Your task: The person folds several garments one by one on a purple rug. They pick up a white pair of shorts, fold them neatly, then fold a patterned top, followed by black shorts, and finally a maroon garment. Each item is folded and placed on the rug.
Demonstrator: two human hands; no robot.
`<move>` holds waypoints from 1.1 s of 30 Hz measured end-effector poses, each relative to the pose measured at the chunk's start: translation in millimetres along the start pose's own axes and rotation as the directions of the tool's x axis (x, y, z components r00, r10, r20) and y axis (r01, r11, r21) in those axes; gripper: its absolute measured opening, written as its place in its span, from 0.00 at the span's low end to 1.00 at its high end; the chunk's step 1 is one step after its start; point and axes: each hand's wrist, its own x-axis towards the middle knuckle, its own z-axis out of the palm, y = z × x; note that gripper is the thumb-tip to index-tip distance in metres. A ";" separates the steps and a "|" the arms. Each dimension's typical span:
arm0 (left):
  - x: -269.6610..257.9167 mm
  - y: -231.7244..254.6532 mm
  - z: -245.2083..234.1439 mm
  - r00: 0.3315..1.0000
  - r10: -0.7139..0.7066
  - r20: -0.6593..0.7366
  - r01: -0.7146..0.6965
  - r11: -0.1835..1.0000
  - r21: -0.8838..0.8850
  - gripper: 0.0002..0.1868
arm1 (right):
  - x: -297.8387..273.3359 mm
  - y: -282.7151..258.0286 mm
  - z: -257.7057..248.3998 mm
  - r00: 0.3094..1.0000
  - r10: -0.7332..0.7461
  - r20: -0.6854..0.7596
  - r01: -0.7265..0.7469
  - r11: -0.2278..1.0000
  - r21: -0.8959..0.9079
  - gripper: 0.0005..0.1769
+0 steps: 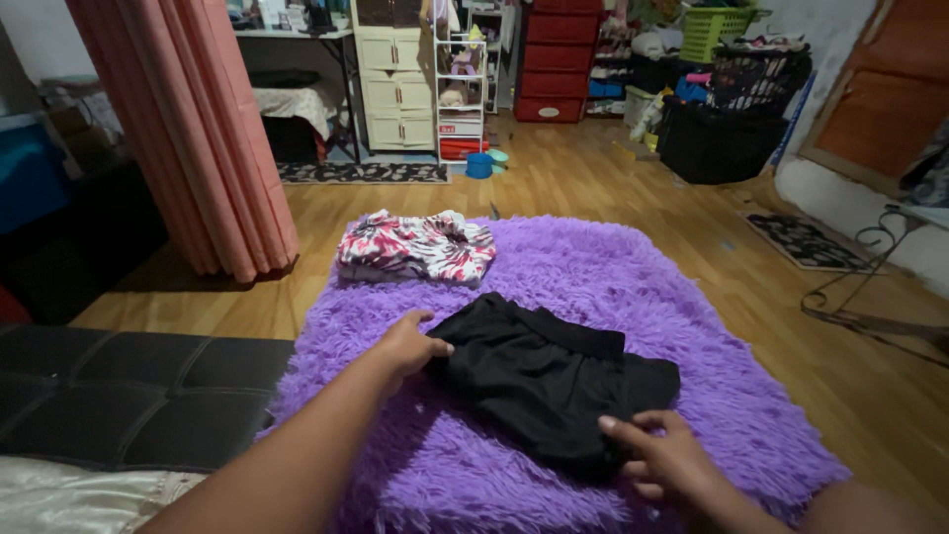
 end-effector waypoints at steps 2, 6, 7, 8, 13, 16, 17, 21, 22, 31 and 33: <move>-5.0 1.6 -3.9 0.997 0.059 -0.044 -0.061 0.997 -0.039 0.42 | -5.5 -2.7 10.1 0.999 -0.027 -0.042 0.022 0.993 -0.115 0.35; -24.8 -7.3 -22.6 0.989 0.094 -0.113 -0.106 0.989 -0.105 0.39 | -2.8 -4.1 16.9 0.976 -0.217 0.004 0.217 0.976 0.008 0.40; -35.9 -15.5 -28.4 0.996 -0.015 -0.093 -0.001 0.986 -0.169 0.37 | -1.5 -4.3 16.7 0.984 -0.178 -0.028 0.177 0.984 -0.021 0.40; -45.1 -20.7 -32.2 0.990 -0.123 -0.065 0.104 0.967 -0.232 0.36 | -0.8 -5.0 17.2 0.988 -0.139 -0.061 0.136 0.989 -0.050 0.41; -80.6 -23.9 -39.7 0.986 -0.162 0.046 0.167 0.973 -0.160 0.44 | -19.8 -12.2 20.2 1.000 -0.030 0.001 0.030 1.000 0.007 0.56; -81.5 -4.1 -32.7 0.988 -0.097 0.119 0.118 0.976 -0.185 0.46 | -30.9 -36.0 20.6 0.998 -0.035 0.059 0.041 0.993 -0.108 0.62; -81.7 1.0 -33.3 0.985 -0.067 0.156 0.098 0.974 -0.206 0.46 | -33.8 -44.3 22.4 0.996 -0.036 0.086 0.049 0.988 -0.146 0.63; -74.9 24.8 -43.7 0.926 0.084 0.368 0.054 0.935 -0.350 0.35 | -41.9 -84.8 10.7 0.962 -0.080 0.262 0.102 0.992 -0.072 0.54; -70.6 31.8 -49.6 0.932 0.054 0.359 0.094 0.920 -0.381 0.33 | -41.3 -98.3 7.2 0.938 -0.094 0.334 0.095 0.995 0.014 0.52; -23.2 73.0 -107.3 0.961 0.272 0.041 -0.201 0.798 -0.569 0.30 | -10.2 -196.3 44.4 0.846 -0.312 0.432 0.250 0.948 0.196 0.45; -6.1 72.1 -119.6 0.954 0.293 -0.067 -0.284 0.808 -0.516 0.31 | 9.7 -211.5 68.1 0.801 -0.384 0.459 0.303 0.922 0.242 0.45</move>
